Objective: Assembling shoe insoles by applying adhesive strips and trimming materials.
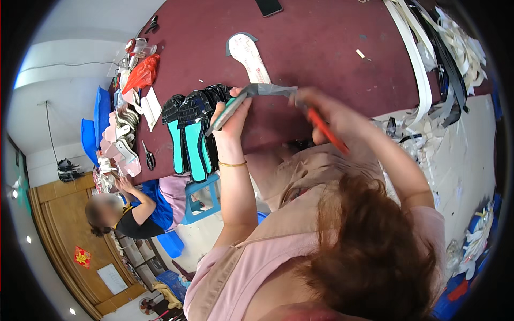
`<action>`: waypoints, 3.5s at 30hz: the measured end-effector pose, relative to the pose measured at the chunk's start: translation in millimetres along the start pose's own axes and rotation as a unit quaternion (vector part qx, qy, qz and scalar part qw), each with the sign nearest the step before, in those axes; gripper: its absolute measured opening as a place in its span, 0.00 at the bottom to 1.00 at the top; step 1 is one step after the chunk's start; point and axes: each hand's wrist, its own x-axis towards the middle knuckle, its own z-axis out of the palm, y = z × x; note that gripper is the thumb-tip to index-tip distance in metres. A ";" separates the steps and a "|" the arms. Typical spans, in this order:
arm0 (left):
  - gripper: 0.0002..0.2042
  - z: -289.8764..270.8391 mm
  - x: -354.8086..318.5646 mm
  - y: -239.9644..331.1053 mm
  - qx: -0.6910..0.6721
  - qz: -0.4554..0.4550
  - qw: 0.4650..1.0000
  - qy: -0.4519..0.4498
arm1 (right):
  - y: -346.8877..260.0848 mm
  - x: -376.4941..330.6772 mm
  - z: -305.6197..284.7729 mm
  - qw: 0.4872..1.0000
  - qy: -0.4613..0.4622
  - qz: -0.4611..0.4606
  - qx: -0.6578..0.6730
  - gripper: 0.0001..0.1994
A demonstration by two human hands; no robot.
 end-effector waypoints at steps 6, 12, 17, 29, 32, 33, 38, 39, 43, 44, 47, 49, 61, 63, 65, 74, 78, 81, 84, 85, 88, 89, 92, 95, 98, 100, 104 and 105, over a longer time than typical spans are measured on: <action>0.12 -0.3 5.7 -10.2 -0.076 -0.042 0.996 0.030 | 27.1 -11.2 49.8 0.974 -0.020 0.027 0.224 0.19; 0.12 -8.6 -8.2 -10.2 -0.040 -0.084 0.995 -0.031 | 9.5 7.2 46.2 0.955 -0.029 0.126 0.267 0.16; 0.17 -22.8 -5.5 5.1 -0.092 -0.037 0.994 -0.047 | 0.6 68.4 -5.9 0.982 0.178 0.058 0.008 0.16; 0.12 12.2 -29.4 -39.0 0.457 0.291 0.813 -0.215 | -3.4 50.7 48.2 0.786 0.208 -0.453 -0.366 0.07; 0.10 15.1 -38.7 -45.5 0.473 0.299 0.805 -0.197 | -4.7 53.2 47.1 0.917 0.216 -0.308 -0.136 0.09; 0.10 12.9 -44.3 -47.0 0.470 0.302 0.806 -0.194 | -10.1 57.6 46.6 0.959 0.224 -0.143 0.097 0.11; 0.10 14.1 -54.7 -59.7 0.575 0.275 0.734 -0.235 | -21.7 64.2 11.9 0.968 -0.036 0.154 0.194 0.16; 0.10 15.8 -56.6 -62.4 0.581 0.275 0.729 -0.234 | -18.2 64.0 16.5 0.968 -0.035 0.154 0.194 0.16; 0.09 18.9 -62.2 -70.8 0.552 0.304 0.734 -0.254 | -7.7 55.9 38.0 0.946 0.091 0.026 0.309 0.15; 0.09 17.4 -64.0 -69.9 0.551 0.305 0.735 -0.252 | -8.1 53.2 41.9 0.933 0.124 0.021 0.338 0.15; 0.10 16.3 -61.0 -72.4 0.554 0.280 0.753 -0.217 | 11.8 46.4 41.2 0.923 0.090 0.040 0.373 0.14; 0.10 18.0 -61.2 -68.0 0.547 0.258 0.769 -0.208 | -4.3 45.3 41.6 0.943 0.127 0.057 0.301 0.11; 0.31 25.7 -73.3 -84.5 0.487 0.097 0.848 -0.187 | 20.8 21.0 59.7 0.953 -0.011 0.119 0.278 0.20; 0.41 30.1 -55.4 -60.9 0.430 0.145 0.866 -0.208 | 27.6 19.5 61.5 0.986 -0.006 0.080 0.148 0.20; 0.38 15.8 -44.3 -49.2 0.442 0.141 0.865 -0.193 | 31.7 19.1 61.5 0.994 0.013 -0.010 -0.110 0.19; 0.24 -22.9 -42.9 -66.3 0.625 0.256 0.736 -0.043 | -16.7 83.0 60.9 0.974 0.177 -0.082 -0.115 0.19; 0.20 -23.6 -42.6 -67.0 0.607 0.239 0.756 -0.050 | 7.0 75.1 67.1 0.980 0.173 -0.088 -0.049 0.14; 0.16 -24.9 -38.8 -61.8 0.592 0.237 0.769 -0.032 | 29.8 65.9 80.1 0.980 0.122 -0.066 0.144 0.14; 0.11 -17.5 -41.2 -65.6 0.567 0.233 0.790 -0.021 | 31.1 50.3 81.9 0.975 0.073 0.007 0.210 0.18; 0.08 -14.7 -42.9 -67.1 0.551 0.225 0.803 -0.021 | 26.8 47.5 80.6 0.978 0.070 0.027 0.194 0.19; 0.04 -15.8 -36.6 -58.3 0.549 0.201 0.811 -0.029 | 13.5 46.3 71.3 0.978 0.033 0.070 0.192 0.20; 0.04 -15.4 -37.2 -55.6 0.546 0.206 0.812 -0.028 | 13.8 45.8 68.7 0.979 0.028 0.071 0.189 0.20; 0.08 -16.6 -44.9 -34.8 0.402 0.208 0.890 -0.063 | 9.8 43.0 51.3 0.987 -0.022 0.102 0.119 0.21; 0.15 -23.7 -88.1 17.1 0.255 0.435 0.861 -0.059 | 29.3 37.0 -14.9 0.989 0.139 0.048 -0.023 0.19; 0.29 -64.9 -113.1 44.8 0.157 0.375 0.914 -0.015 | 65.4 20.7 -87.4 0.716 0.378 0.077 -0.583 0.26; 0.28 -95.9 -115.2 35.2 0.190 0.180 0.965 0.001 | 90.2 10.3 -102.1 0.576 0.429 0.143 -0.681 0.23; 0.25 -92.2 -103.7 -19.3 0.323 0.125 0.937 0.053 | 118.0 8.8 -122.9 0.716 0.399 0.138 -0.556 0.17; 0.24 -90.6 -93.9 -22.4 0.450 0.122 0.884 0.023 | 116.5 7.7 -115.0 0.737 0.401 0.100 -0.534 0.13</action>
